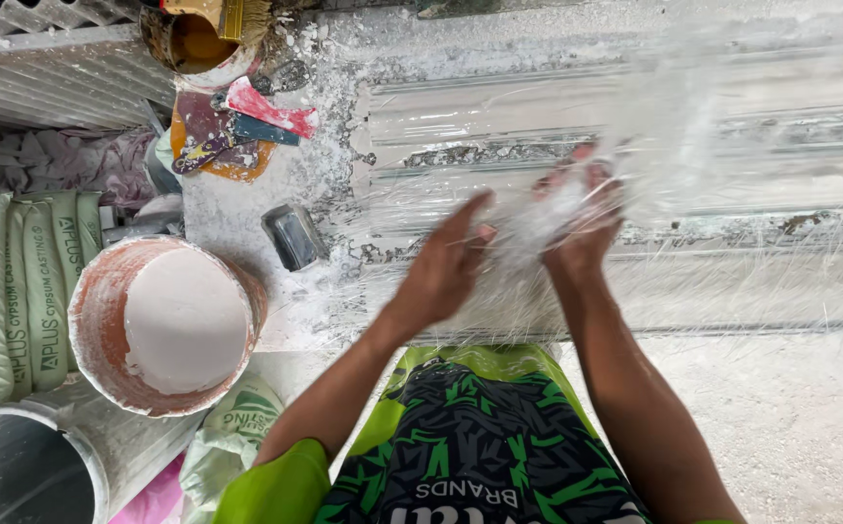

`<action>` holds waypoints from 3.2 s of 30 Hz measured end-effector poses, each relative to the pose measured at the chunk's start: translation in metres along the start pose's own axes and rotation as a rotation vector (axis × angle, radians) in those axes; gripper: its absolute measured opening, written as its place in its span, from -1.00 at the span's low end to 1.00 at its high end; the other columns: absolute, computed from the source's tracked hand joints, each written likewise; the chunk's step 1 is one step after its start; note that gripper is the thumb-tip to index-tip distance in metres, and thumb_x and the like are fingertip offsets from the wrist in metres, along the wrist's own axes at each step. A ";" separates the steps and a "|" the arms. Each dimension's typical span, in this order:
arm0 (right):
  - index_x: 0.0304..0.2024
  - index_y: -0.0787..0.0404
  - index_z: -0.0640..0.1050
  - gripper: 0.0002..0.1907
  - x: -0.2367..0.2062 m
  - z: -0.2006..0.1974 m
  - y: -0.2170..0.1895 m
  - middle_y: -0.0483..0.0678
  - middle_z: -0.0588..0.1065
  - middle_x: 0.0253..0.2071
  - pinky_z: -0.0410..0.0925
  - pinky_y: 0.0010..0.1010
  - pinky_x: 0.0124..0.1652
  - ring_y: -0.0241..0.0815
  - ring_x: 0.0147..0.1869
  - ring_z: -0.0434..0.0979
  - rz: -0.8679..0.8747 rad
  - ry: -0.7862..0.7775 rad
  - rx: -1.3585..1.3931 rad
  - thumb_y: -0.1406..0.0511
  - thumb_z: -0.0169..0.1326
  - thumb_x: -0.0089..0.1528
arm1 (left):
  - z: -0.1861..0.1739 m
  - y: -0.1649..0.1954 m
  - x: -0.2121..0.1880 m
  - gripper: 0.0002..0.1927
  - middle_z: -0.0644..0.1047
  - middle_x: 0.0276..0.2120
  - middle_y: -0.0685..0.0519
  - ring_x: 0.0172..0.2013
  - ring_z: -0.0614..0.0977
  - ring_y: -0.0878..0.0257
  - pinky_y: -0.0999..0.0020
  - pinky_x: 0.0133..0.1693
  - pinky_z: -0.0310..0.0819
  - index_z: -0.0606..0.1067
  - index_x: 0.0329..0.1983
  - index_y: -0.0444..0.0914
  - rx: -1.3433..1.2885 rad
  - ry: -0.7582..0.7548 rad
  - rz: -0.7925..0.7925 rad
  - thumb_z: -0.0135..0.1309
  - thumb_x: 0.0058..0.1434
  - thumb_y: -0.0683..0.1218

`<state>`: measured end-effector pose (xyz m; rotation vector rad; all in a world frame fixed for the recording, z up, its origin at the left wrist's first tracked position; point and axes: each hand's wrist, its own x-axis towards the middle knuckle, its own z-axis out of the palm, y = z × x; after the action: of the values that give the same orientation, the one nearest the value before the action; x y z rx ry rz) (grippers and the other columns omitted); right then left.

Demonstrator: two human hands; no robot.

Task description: The person wets a bundle of white fiberglass strands in a bucket of water, then lays and spreads the wet fibers by hand along the grooves of long horizontal mold strips coated with white slurry, repeating across several strips. At the end they scoop white paste from a bowl with a small trowel and spread it over the fiber-covered mold.

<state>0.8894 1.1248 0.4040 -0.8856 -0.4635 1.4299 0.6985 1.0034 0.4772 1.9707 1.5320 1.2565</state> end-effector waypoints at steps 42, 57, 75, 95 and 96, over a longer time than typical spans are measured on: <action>0.24 0.10 0.38 -0.51 0.023 -0.032 -0.074 -0.14 0.50 -0.07 0.44 -0.42 -0.27 -0.28 -0.20 0.50 -0.025 -0.367 -0.029 -0.06 -0.21 0.49 | 0.080 0.019 0.006 -0.66 0.51 0.08 -0.38 0.12 0.54 -0.15 0.05 0.14 0.45 0.38 0.18 -0.48 -0.358 0.012 -0.310 -0.14 0.46 -0.16; 0.38 0.06 0.36 -0.57 0.148 -0.106 -0.198 -0.01 0.57 -0.03 0.47 -0.49 -0.37 -0.23 -0.12 0.61 -0.050 -0.650 0.417 0.09 -0.22 0.52 | 0.145 0.033 0.040 -0.54 0.36 0.29 -0.35 0.32 0.38 -0.24 -0.05 0.34 0.18 0.27 0.34 -0.45 0.701 0.100 -0.477 -0.13 0.46 -0.10; 0.23 0.15 0.31 -0.62 0.294 -0.228 -0.288 0.00 0.48 0.01 0.52 -0.52 -0.26 -0.25 -0.12 0.59 -0.124 -0.772 0.426 0.21 0.07 0.43 | 0.227 0.089 0.102 -0.45 0.44 0.18 -0.30 0.21 0.43 -0.27 -0.30 0.09 0.32 0.40 0.17 -0.39 1.393 -0.024 -0.736 -0.19 0.35 0.13; 0.16 0.14 0.35 -0.63 0.268 -0.220 -0.339 -0.03 0.48 -0.16 0.40 -0.48 -0.49 -0.26 -0.37 0.51 -0.234 -0.495 0.180 0.02 -0.09 0.53 | 0.217 0.022 0.093 -0.67 0.52 0.07 -0.19 0.10 0.47 -0.20 -0.34 0.12 0.27 0.52 -0.09 -0.32 1.142 -0.008 -0.455 -0.09 0.34 0.02; 0.34 0.11 0.36 -0.46 0.238 -0.209 -0.316 -0.04 0.51 -0.07 0.47 -0.45 -0.46 -0.22 -0.34 0.56 -0.212 -0.399 0.217 0.00 -0.09 0.42 | 0.225 0.039 0.096 -0.60 0.50 0.12 -0.21 0.13 0.43 -0.24 -0.41 0.18 0.21 0.51 -0.02 -0.34 1.197 0.140 -0.312 -0.12 0.33 0.04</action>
<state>1.2819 1.3325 0.4605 -0.3625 -0.6647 1.4293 0.9045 1.1296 0.4232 2.0330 2.9389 0.2847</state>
